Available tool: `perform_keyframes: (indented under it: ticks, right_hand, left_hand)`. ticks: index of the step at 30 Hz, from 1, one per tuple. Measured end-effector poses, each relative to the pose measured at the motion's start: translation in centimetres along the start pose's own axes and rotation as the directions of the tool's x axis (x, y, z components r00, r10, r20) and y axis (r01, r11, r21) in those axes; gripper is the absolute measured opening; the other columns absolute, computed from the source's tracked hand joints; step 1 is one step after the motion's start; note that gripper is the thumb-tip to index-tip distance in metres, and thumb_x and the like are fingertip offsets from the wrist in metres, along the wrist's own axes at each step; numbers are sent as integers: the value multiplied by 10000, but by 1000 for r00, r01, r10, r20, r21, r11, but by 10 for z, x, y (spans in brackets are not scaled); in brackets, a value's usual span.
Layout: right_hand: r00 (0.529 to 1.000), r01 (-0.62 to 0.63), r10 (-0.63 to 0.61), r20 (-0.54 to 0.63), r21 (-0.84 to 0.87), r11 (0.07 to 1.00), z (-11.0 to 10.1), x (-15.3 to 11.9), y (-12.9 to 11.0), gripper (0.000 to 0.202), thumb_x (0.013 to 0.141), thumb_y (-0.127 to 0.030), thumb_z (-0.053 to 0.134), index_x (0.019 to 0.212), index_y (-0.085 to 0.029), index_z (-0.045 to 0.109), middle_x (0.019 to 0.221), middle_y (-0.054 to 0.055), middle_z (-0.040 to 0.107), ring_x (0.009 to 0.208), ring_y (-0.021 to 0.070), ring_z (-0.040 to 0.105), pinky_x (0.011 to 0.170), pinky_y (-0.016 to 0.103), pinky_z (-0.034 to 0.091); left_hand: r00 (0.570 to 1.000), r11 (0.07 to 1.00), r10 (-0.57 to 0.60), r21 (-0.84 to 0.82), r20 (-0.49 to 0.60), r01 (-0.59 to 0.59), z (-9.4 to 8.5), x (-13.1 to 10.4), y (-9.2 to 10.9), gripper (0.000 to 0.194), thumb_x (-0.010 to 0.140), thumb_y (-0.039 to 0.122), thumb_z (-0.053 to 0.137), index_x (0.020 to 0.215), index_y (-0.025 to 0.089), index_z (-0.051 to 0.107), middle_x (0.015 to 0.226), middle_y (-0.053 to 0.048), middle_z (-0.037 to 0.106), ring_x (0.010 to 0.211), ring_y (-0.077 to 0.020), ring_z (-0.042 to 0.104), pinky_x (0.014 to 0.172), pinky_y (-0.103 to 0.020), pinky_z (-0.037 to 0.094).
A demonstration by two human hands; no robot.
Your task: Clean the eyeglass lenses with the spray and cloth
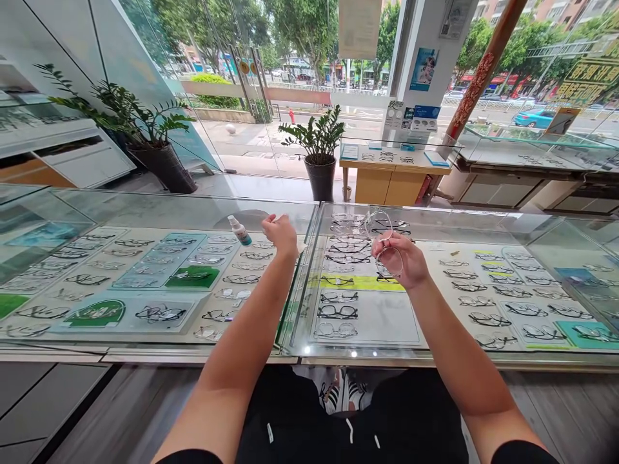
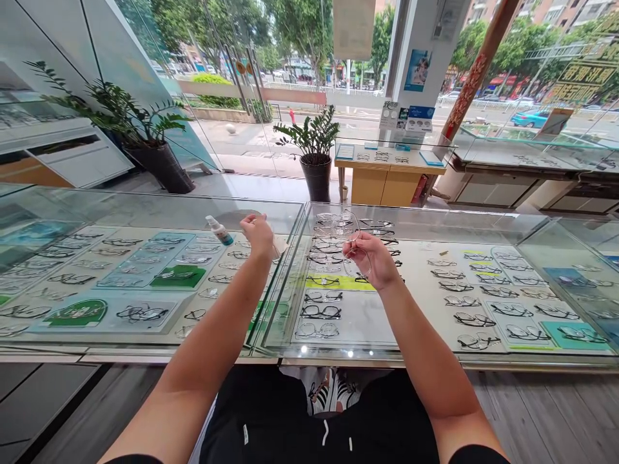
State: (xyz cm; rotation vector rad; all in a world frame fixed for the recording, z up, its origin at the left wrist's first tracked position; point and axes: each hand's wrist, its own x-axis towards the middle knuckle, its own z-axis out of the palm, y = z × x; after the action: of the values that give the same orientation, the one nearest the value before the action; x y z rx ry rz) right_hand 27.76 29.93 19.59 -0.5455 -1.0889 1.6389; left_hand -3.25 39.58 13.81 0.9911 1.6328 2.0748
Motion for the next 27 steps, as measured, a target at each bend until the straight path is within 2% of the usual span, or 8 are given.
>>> perform_keyframes:
  ticks: [3, 6, 8, 10, 13, 15, 20, 27]
  right_hand:
    - [999, -6, 7, 44, -7, 1000, -2, 0, 0, 178, 776, -379, 782, 713, -240, 690, 722, 21, 656, 741, 194, 612, 731, 339, 497]
    - [998, -16, 17, 53, -16, 1000, -3, 0, -2, 157, 790, -362, 785, 734, -235, 714, 705, 23, 688, 736, 197, 625, 718, 330, 505]
    - [998, -32, 33, 46, -22, 999, -5, 1, -4, 168, 788, -366, 798, 743, -228, 713, 694, 25, 707, 723, 195, 636, 699, 321, 512]
    - [997, -63, 64, 48, -32, 998, -9, 1, -7, 200, 785, -377, 811, 737, -217, 700, 698, 30, 729, 694, 183, 642, 666, 305, 512]
    - [987, -125, 131, 90, -72, 990, -15, 2, -11, 222, 805, -374, 805, 732, -198, 692, 712, 47, 761, 663, 167, 658, 620, 275, 509]
    - [975, -157, 172, 139, -111, 981, -19, 2, -14, 218, 810, -364, 804, 739, -185, 702, 701, 59, 769, 655, 168, 675, 604, 263, 513]
    - [947, -204, 233, 221, -145, 968, -26, 0, -21, 189, 810, -336, 803, 759, -172, 726, 674, 61, 777, 605, 155, 672, 566, 243, 510]
    - [939, -217, 254, 231, -173, 961, -28, -1, -25, 238, 837, -376, 816, 754, -176, 716, 678, 64, 774, 615, 170, 682, 572, 263, 518]
  left_hand:
    - [993, 995, -41, 84, -114, 51, 3, -12, 13, 380, 911, 289, 714, 1169, 248, 438, 1391, -167, 497, 1462, -336, 443, 1214, -616, 382]
    - [971, 963, 239, 123, 10, -239, 5, -36, 40, 418, 964, 321, 665, 1335, 228, 496, 1532, -193, 491, 1540, -333, 392, 1293, -613, 295]
    - [872, 883, 453, 42, 185, -467, 4, -57, 61, 458, 1020, 401, 598, 1433, 227, 504, 1562, -183, 525, 1511, -319, 464, 1274, -570, 350]
    - [706, 759, 627, -53, 329, -649, 2, -79, 79, 561, 1015, 532, 603, 1481, 233, 516, 1572, -173, 551, 1489, -330, 499, 1258, -559, 383]
    - [507, 637, 709, -137, 491, -759, -2, -106, 96, 761, 943, 683, 667, 1542, 242, 508, 1526, -170, 594, 1436, -353, 547, 1226, -559, 429]
    - [450, 626, 686, -149, 572, -765, -4, -118, 100, 838, 896, 705, 725, 1561, 247, 502, 1479, -171, 615, 1379, -357, 583, 1184, -552, 469]
    - [424, 626, 672, -161, 607, -763, -3, -129, 101, 749, 842, 573, 864, 1465, 252, 598, 1324, -133, 676, 1215, -309, 651, 1063, -488, 550]
    - [444, 680, 613, -151, 653, -717, -1, -128, 105, 603, 845, 529, 870, 1335, 246, 661, 1156, -89, 715, 1019, -246, 683, 898, -409, 585]
